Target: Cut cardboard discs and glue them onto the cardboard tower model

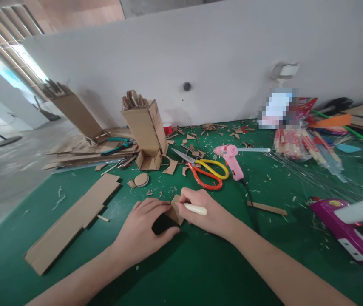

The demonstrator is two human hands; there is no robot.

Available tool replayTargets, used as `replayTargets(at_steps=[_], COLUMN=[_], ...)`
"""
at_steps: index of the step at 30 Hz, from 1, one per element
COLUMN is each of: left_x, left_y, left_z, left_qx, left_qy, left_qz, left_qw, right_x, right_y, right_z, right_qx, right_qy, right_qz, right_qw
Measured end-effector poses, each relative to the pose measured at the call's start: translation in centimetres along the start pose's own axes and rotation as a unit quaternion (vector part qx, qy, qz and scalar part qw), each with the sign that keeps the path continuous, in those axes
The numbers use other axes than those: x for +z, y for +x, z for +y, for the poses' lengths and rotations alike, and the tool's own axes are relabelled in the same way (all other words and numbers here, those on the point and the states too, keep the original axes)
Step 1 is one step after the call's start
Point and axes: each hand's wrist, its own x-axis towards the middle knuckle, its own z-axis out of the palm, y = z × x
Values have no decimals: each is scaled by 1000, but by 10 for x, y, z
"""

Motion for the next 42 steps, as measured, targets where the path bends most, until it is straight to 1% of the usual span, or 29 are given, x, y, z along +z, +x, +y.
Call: replayTargets(at_steps=[6,12,15,21,28,34,39,42], left_x=[8,13,12,12,12,8,7,7], left_y=[4,4,4,5,5,7,6,6], left_z=[5,5,5,5,3,3,0,-3], left_qx=[-44,-35,-28,-26,-16,-19,-14,-9], left_qy=[14,12,12,18,16,-12,-44,-58], left_qz=[13,30,29,26,26,6,-15,-26], left_qw=[999,999,999,999,999,1000,999,998], right_x=[-2,-2,-2,-3,-4,-3,-3,-3], right_y=[1,1,2,2,2,4,6,6], right_z=[-3,-3,-2,-2,-2,0,3,4], right_qx=[14,6,12,0,15,39,2,0], right_qy=[3,3,13,2,40,43,-15,-24], right_qz=[-13,-14,-22,-25,-39,-27,1,1], right_qw=[1000,1000,1000,1000,998,998,1000,1000])
